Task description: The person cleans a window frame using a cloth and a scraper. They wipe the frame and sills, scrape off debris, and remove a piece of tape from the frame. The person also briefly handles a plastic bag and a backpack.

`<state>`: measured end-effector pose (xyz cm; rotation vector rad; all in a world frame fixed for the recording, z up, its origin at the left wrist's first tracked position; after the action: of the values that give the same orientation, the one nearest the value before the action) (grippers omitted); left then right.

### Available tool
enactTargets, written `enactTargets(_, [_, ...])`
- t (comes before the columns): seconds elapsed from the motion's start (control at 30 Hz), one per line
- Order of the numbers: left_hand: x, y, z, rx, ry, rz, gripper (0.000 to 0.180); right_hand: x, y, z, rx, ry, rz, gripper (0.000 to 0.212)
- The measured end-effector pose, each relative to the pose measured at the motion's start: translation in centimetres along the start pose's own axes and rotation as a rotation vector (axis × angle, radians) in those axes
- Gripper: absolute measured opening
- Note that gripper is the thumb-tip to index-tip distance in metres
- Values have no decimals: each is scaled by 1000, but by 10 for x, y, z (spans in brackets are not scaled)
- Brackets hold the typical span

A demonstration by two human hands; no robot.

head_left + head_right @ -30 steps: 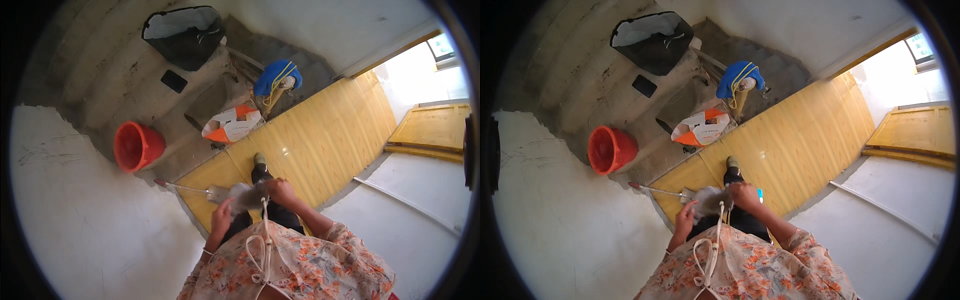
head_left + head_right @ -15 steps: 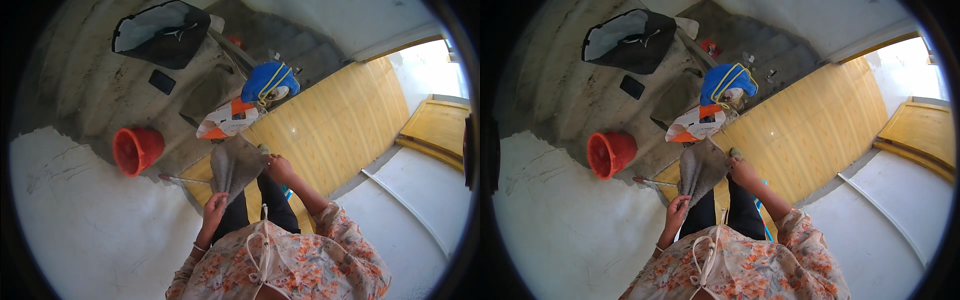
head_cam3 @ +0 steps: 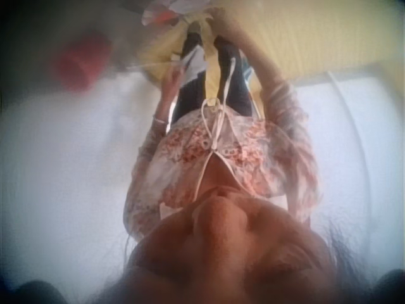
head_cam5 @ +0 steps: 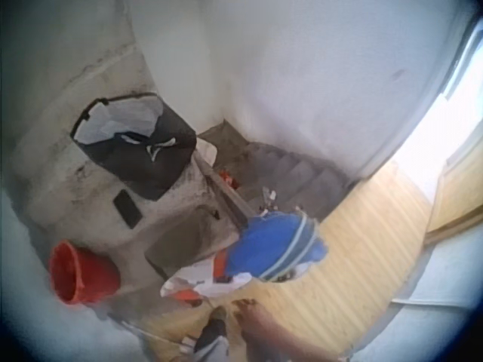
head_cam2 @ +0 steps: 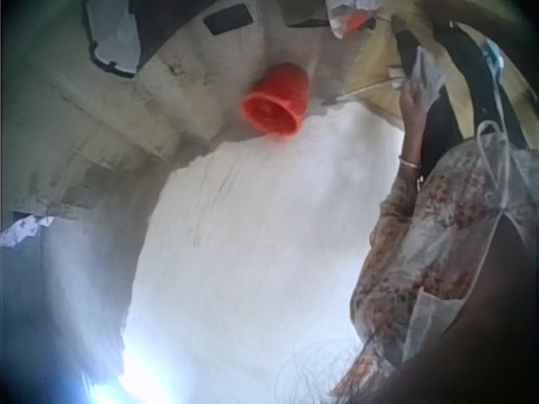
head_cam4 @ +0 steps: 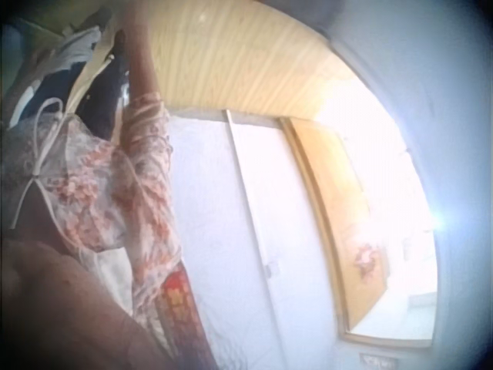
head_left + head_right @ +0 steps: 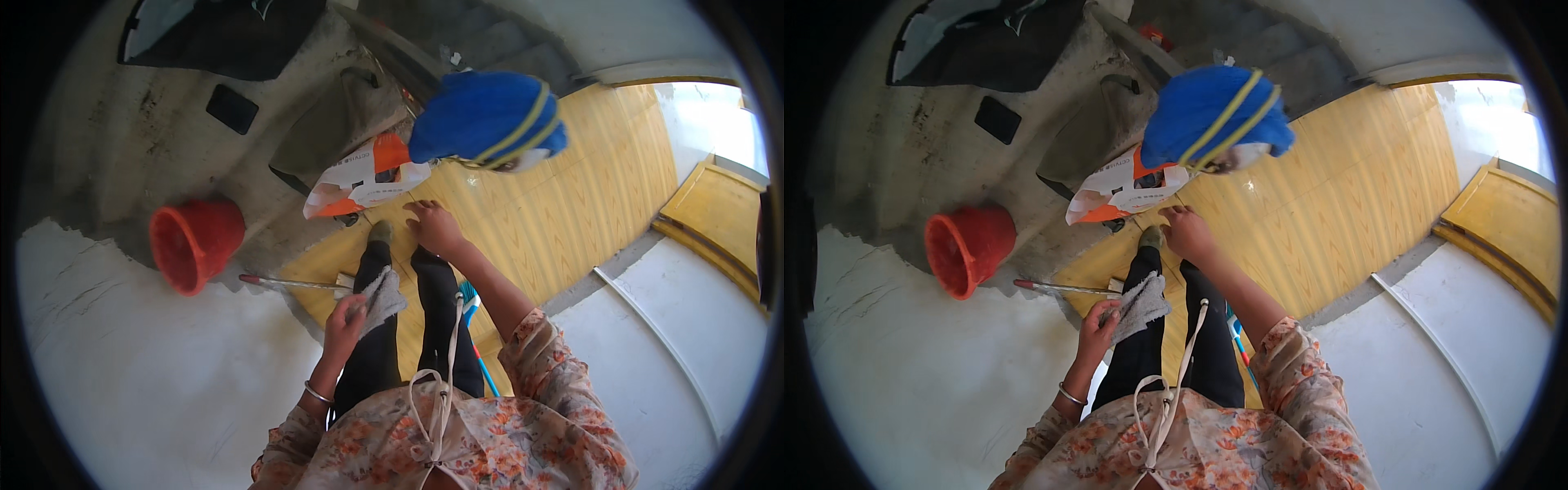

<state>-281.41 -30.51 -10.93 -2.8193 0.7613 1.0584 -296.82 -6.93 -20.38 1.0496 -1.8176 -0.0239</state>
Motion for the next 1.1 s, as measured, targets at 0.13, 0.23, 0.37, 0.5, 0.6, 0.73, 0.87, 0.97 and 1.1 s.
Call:
enactTargets(0.13, [8, 17, 47, -43, -38, -25, 27, -6, -12, 53, -130, 50, -127, 35])
enactTargets(0.23, [-8, 35, 85, -101, -104, 37, 40, -3, -24, 89, -165, 42, -280, 35])
enactTargets(0.37, [-1, 59, 137, -193, -119, 254, 58, 12, -51, 112, -22, 99, -373, 19])
enactTargets(0.5, [-9, 83, 174, -200, 6, 393, 66, 33, -32, 101, -260, 93, -332, 15])
enactTargets(0.6, [3, 92, 196, -230, -15, 564, 69, 35, -27, 110, -278, 65, -308, 16])
enactTargets(0.73, [15, 82, 214, -75, 107, 609, 33, 8, -50, 130, -4, 12, -307, 19])
enactTargets(0.87, [33, 76, 209, -46, 7, 625, 16, 5, -75, 138, 302, 75, -234, 19])
enactTargets(0.97, [37, 77, 203, -36, -108, 602, 12, -17, -101, 150, 573, -44, -238, 21])
enactTargets(1.1, [37, 88, 200, -21, -188, 576, 12, -68, -109, 208, 637, -56, -240, 36])
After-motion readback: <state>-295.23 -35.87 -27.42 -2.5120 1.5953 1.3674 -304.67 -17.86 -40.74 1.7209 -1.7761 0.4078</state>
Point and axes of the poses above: each hand's wrist, its own z-axis towards the middle knuckle, its own y-axis out of the back of the hand, x = y × z, the point moved 7 cm from there along z, towards the middle knuckle, and after that the axes turned 14 degrees about x, right-handed, at the moved point
